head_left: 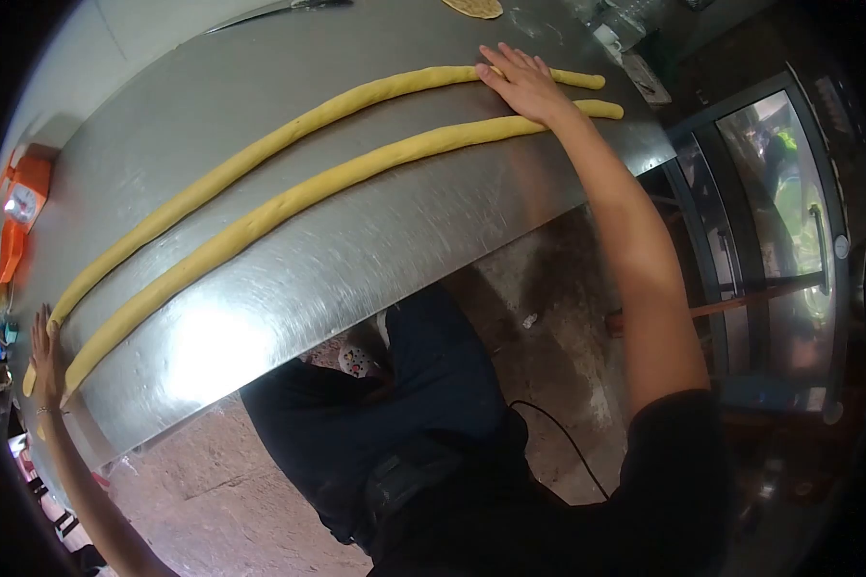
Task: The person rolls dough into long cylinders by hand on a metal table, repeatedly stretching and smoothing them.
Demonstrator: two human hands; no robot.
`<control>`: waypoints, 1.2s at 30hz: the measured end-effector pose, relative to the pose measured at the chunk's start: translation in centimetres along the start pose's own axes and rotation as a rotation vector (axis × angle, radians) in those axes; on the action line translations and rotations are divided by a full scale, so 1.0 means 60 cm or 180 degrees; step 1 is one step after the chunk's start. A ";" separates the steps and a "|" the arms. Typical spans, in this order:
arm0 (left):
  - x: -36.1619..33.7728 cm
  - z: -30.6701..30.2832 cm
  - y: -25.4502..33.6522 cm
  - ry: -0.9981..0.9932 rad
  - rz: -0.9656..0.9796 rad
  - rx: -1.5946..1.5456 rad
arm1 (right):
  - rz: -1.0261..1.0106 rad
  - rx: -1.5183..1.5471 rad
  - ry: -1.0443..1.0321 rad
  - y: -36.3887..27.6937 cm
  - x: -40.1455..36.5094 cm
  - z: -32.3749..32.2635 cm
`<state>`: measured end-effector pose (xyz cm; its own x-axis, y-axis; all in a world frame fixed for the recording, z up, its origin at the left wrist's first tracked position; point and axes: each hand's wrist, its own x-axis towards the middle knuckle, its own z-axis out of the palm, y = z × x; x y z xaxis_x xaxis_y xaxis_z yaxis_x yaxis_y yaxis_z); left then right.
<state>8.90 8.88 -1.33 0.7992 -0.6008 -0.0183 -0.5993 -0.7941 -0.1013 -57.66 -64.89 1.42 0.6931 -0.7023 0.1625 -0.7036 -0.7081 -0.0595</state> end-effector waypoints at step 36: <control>-0.216 -0.035 0.191 0.1019 -0.0080 -0.0471 | -0.0094 -0.0133 0.0487 -0.026 -0.161 -0.016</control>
<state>-8.43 7.36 -0.16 0.7727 -0.5607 0.2976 -0.5986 -0.7996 0.0479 -63.42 -56.96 0.88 0.6838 -0.6596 0.3120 -0.6914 -0.7224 -0.0119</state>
